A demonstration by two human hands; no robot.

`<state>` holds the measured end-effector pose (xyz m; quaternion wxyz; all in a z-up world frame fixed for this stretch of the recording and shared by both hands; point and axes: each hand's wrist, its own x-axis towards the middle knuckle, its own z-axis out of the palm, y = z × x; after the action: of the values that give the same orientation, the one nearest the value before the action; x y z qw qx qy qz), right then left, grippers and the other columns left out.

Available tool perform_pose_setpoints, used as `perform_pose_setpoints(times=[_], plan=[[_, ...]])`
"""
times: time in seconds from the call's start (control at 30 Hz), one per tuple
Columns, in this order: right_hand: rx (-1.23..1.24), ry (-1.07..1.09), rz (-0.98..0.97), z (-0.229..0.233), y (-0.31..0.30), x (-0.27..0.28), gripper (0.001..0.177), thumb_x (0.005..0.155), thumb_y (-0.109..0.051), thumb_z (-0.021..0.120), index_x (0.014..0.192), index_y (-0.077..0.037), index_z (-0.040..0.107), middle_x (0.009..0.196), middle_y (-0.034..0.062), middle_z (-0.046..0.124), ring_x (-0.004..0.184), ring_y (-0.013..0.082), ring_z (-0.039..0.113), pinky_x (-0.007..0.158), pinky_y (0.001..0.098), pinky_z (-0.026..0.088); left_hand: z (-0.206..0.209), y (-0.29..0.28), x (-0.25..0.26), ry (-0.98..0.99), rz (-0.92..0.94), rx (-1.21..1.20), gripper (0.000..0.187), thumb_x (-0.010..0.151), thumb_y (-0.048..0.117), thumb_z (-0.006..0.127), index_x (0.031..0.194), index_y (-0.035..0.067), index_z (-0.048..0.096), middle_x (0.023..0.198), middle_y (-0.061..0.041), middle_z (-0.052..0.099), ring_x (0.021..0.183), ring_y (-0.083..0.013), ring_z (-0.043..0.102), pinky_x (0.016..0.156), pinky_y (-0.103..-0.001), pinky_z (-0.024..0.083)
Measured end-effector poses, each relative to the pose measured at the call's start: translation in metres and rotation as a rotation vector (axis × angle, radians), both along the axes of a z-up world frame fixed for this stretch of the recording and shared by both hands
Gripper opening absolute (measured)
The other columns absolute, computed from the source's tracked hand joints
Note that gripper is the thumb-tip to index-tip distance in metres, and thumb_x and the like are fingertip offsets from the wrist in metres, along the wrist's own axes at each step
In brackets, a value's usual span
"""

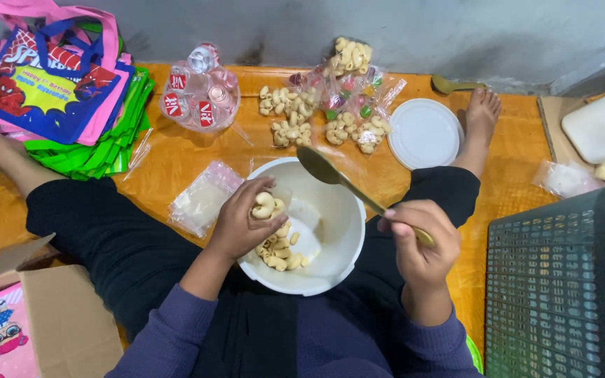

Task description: The person fills small plastic bags with snacks from a white bucket by hand and using a large spoon.

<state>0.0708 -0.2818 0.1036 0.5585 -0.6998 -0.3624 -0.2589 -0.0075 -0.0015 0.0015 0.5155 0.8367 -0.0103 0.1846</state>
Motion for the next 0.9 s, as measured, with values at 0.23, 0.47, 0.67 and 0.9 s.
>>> perform_pose_setpoints(times=[0.23, 0.47, 0.67, 0.9], plan=[[-0.592, 0.47, 0.325, -0.006, 0.024, 0.004, 0.009, 0.087, -0.009, 0.074, 0.09, -0.001, 0.076, 0.084, 0.0229, 0.075, 0.075, 0.0429, 0.072, 0.069, 0.0505, 0.059, 0.004, -0.005, 0.006, -0.066, -0.059, 0.103, 0.023, 0.094, 0.017, 0.076, 0.116, 0.015, 0.077, 0.111, -0.005, 0.078, 0.113, -0.0301, 0.072, 0.098, -0.047, 0.054], [-0.998, 0.607, 0.424, -0.041, 0.062, 0.006, 0.012, 0.087, -0.003, 0.071, 0.095, 0.004, 0.076, 0.089, 0.0248, 0.074, 0.079, 0.0447, 0.073, 0.071, 0.0508, 0.059, 0.013, -0.003, 0.007, -0.069, -0.081, 0.133, 0.02, 0.095, 0.019, 0.073, 0.115, 0.016, 0.077, 0.111, -0.006, 0.079, 0.109, -0.0295, 0.073, 0.096, -0.047, 0.055], [-1.276, 0.661, 0.52, -0.088, 0.068, 0.006, 0.013, 0.092, -0.015, 0.072, 0.1, -0.008, 0.079, 0.096, 0.0135, 0.075, 0.088, 0.0327, 0.074, 0.076, 0.0389, 0.058, 0.007, -0.001, 0.007, -0.047, -0.068, 0.109, 0.024, 0.092, 0.016, 0.076, 0.116, 0.015, 0.077, 0.109, -0.007, 0.079, 0.106, -0.0319, 0.073, 0.093, -0.047, 0.055], [-1.275, 0.752, 0.586, -0.106, 0.074, 0.003, 0.017, 0.093, -0.023, 0.073, 0.1, -0.01, 0.08, 0.091, 0.0129, 0.075, 0.085, 0.031, 0.073, 0.077, 0.0386, 0.058, 0.008, -0.001, 0.007, -0.041, -0.05, 0.062, 0.049, 0.08, 0.018, 0.087, 0.126, 0.012, 0.071, 0.108, -0.012, 0.077, 0.102, -0.0369, 0.073, 0.09, -0.05, 0.055]])
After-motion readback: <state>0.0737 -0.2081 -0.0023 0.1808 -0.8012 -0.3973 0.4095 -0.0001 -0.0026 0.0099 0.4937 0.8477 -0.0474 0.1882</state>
